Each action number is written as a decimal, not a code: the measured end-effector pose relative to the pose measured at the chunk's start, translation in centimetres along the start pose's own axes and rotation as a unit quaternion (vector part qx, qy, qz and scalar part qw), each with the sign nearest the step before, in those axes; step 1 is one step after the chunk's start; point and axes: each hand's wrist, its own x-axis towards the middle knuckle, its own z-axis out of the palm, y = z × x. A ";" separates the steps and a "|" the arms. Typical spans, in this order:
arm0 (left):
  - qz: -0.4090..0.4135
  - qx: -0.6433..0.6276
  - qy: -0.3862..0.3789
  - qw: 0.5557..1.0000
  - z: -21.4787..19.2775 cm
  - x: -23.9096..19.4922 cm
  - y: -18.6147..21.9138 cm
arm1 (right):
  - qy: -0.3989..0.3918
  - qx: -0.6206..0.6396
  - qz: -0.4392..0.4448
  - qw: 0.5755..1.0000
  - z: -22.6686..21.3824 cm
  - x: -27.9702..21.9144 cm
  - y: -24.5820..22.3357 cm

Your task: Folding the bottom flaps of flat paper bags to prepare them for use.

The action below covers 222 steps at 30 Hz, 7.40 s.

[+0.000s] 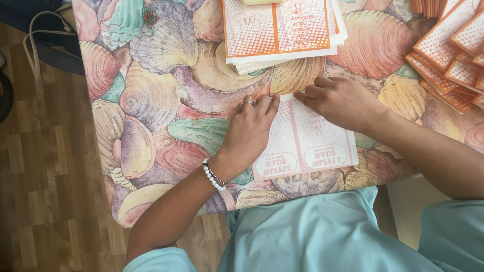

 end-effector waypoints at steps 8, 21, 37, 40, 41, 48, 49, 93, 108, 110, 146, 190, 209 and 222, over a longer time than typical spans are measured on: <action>-0.024 0.011 -0.005 1.000 -0.1 0.9 0.9 | -0.031 0.002 0.011 0.999 -0.2 0.2 0.1; -0.037 0.056 0.038 0.997 1.4 2.0 2.4 | -0.005 0.009 -0.005 1.000 5.4 -4.1 2.6; -0.057 0.081 0.011 0.995 2.1 2.7 2.9 | -0.041 -0.015 -0.044 0.998 4.1 -2.8 2.9; -0.055 0.075 0.001 0.996 2.4 2.7 2.9 | -0.059 -0.010 -0.049 0.997 4.6 -2.7 3.2; -0.055 0.075 0.002 0.996 2.3 2.8 2.9 | -0.059 -0.011 -0.049 0.997 4.6 -2.7 3.2; -0.071 0.088 0.013 0.993 1.3 3.0 3.2 | -0.035 0.036 -0.021 0.999 4.9 -4.4 3.9; -0.072 0.103 0.011 0.992 0.9 2.9 3.3 | -0.035 0.044 -0.012 0.998 5.2 -4.8 3.9; -0.029 -0.080 0.072 0.994 0.0 -1.3 -0.5 | 0.130 0.094 0.177 0.971 9.1 -0.7 -2.7; -0.055 -0.050 0.054 0.996 2.7 -0.7 -0.7 | 0.182 0.070 0.198 0.960 10.1 -4.7 0.4; -0.078 -0.064 0.049 0.994 2.3 0.7 0.0 | 0.195 0.067 0.193 0.959 10.1 -4.8 0.1; -0.201 -0.608 0.353 0.682 0.4 2.3 1.7 | 0.505 0.319 0.206 0.775 -5.4 -4.3 4.2; -0.167 -0.113 0.059 0.978 0.7 -3.6 1.6 | 0.105 0.430 0.160 0.882 4.6 7.8 -2.8; -0.147 -0.138 0.075 0.977 1.8 -4.1 0.5 | 0.138 0.285 0.017 0.948 3.4 5.0 -3.4; -0.165 -0.113 0.051 0.978 0.7 -3.7 0.8 | 0.098 0.069 -0.031 0.992 2.6 3.0 -3.3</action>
